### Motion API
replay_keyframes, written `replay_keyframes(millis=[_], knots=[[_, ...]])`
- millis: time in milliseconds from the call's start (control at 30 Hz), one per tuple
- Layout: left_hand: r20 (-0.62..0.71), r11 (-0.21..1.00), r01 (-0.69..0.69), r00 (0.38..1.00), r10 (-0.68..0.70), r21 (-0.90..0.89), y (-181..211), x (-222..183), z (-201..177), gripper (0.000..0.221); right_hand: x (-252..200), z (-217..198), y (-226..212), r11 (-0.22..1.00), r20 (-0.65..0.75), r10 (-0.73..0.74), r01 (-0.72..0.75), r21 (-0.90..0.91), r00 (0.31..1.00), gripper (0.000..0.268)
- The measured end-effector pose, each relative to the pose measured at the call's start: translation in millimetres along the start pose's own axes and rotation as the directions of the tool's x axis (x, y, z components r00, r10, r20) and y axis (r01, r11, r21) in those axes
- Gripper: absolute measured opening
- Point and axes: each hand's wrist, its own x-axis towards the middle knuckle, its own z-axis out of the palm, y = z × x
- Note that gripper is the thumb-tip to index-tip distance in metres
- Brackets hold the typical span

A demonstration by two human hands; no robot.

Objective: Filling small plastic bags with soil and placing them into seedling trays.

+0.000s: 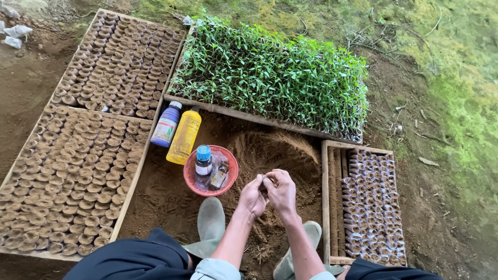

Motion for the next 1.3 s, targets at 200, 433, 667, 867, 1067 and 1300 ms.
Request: replay_keyframes(millis=[200, 433, 667, 867, 1067, 1300], knots=[[-0.047, 1.000, -0.016, 0.999, 0.016, -0.004, 10.7, -27.2, 17.1, 0.025, -1.1, 6.9, 24.1, 1.000, 0.009, 0.016, -0.016, 0.010, 1.000, 0.013], [-0.216, 0.998, -0.012, 0.976, 0.000, -0.057, 14.3, -2.9, -8.5, 0.029, -5.5, 1.9, 49.6, 0.947, -0.030, 0.251, -0.239, 0.213, 0.968, 0.021], [-0.309, 0.989, -0.065, 0.951, 0.022, -0.130, 40.2, -46.3, 33.5, 0.029, -34.4, 12.2, 124.7, 0.743, 0.110, 0.571, -0.455, -0.492, 0.813, 0.037], [-0.298, 0.991, -0.086, 0.953, 0.052, -0.102, 39.8, -49.4, 43.5, 0.025, -63.7, 45.3, 144.8, 0.774, 0.171, 0.508, -0.360, -0.522, 0.844, 0.049], [-0.318, 0.987, -0.121, 0.944, 0.082, -0.107, 33.7, -24.0, 15.2, 0.020, -58.9, 77.9, 131.4, 0.849, 0.216, 0.346, -0.206, -0.487, 0.913, 0.046], [-0.302, 0.986, -0.118, 0.950, 0.079, -0.114, 40.8, -30.7, 29.6, 0.025, -43.4, 66.8, 105.2, 0.888, 0.269, 0.454, -0.408, -0.212, 0.849, 0.013]])
